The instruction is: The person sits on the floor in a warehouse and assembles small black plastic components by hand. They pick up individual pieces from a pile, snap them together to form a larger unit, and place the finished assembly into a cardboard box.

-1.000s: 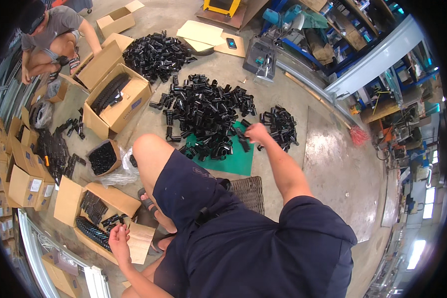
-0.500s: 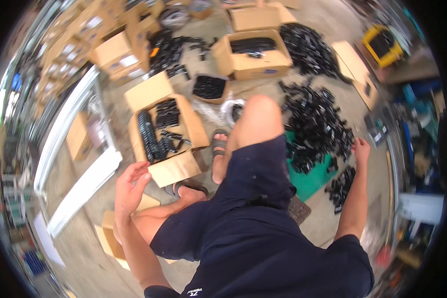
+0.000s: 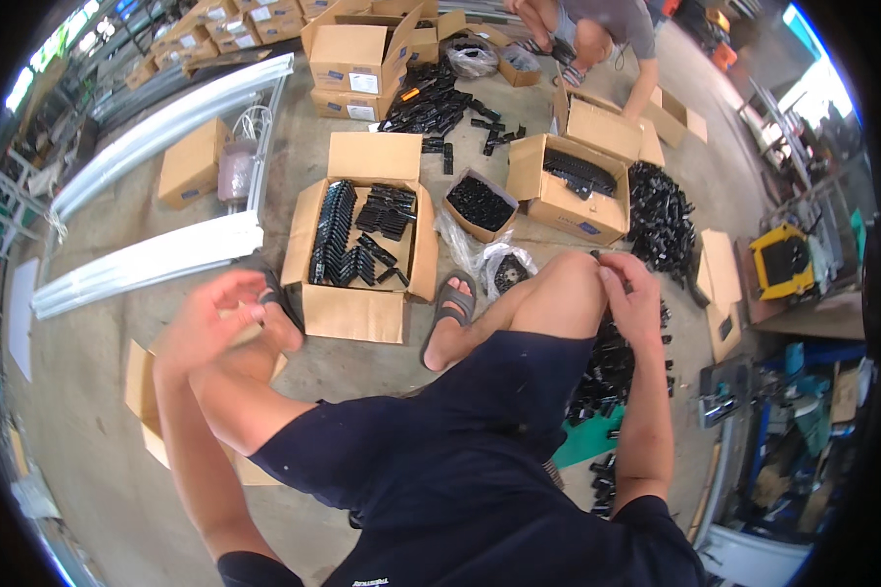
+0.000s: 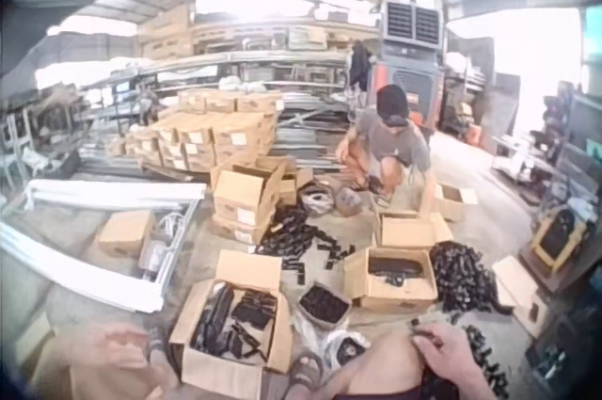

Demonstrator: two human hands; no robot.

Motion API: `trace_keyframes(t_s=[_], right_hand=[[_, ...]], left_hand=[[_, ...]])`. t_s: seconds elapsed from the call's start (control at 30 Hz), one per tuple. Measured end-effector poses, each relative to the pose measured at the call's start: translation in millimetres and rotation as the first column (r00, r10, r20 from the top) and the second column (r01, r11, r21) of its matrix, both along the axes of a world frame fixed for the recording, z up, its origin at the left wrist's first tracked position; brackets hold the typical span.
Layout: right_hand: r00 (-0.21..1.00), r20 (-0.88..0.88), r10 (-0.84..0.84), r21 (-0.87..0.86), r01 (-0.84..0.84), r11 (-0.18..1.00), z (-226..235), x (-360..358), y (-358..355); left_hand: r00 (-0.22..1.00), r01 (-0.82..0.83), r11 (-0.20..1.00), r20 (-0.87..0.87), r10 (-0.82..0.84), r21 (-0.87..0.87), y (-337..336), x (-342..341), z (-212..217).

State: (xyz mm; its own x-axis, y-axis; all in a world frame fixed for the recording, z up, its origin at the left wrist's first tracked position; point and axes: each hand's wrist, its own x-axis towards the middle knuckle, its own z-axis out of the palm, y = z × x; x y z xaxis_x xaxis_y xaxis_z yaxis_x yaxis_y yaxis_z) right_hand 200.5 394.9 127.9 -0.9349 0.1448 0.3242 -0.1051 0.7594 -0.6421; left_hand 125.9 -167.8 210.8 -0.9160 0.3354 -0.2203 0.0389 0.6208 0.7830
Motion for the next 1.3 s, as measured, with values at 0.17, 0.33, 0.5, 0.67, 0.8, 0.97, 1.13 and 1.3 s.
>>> trace_keyframes(t_s=[0.17, 0.33, 0.5, 0.67, 0.8, 0.97, 1.13, 1.3], right_hand=[[0.990, -0.038, 0.137, 0.222, -0.125, 0.967, 35, -11, -38], [0.980, 0.027, 0.199, 0.250, -0.200, 0.947, 42, -16, -63], [0.962, 0.080, 0.261, 0.284, -0.273, 0.919, 15, -21, -79], [0.929, 0.122, 0.349, 0.267, -0.370, 0.890, -3, -27, -103], [0.908, 0.207, 0.363, 0.122, -0.392, 0.912, -25, -26, -116], [0.874, 0.192, 0.446, 0.036, -0.460, 0.887, -40, -26, -136], [0.845, 0.204, 0.494, -0.046, -0.496, 0.867, -61, -41, -150], [0.785, 0.195, 0.588, -0.001, -0.600, 0.800, -70, -82, -179]], left_hand=[[0.998, -0.061, 0.991, 0.036, 0.057, 0.119, -49, -71, -42], [0.999, -0.008, 0.860, 0.022, 0.023, -0.511, -50, -95, -92], [0.968, 0.248, 0.876, 0.129, -0.213, -0.414, -22, -101, -107], [0.999, -0.019, 0.943, -0.040, 0.006, -0.331, -10, -115, -89], [0.999, 0.032, 0.933, 0.003, -0.033, -0.359, -8, -116, -94], [0.992, 0.129, 0.870, 0.059, -0.115, -0.476, 0, -111, -101], [0.990, 0.144, 0.880, 0.058, -0.131, -0.453, 3, -114, -105], [0.985, 0.158, 0.873, 0.141, -0.103, -0.461, 1, -111, -116]])
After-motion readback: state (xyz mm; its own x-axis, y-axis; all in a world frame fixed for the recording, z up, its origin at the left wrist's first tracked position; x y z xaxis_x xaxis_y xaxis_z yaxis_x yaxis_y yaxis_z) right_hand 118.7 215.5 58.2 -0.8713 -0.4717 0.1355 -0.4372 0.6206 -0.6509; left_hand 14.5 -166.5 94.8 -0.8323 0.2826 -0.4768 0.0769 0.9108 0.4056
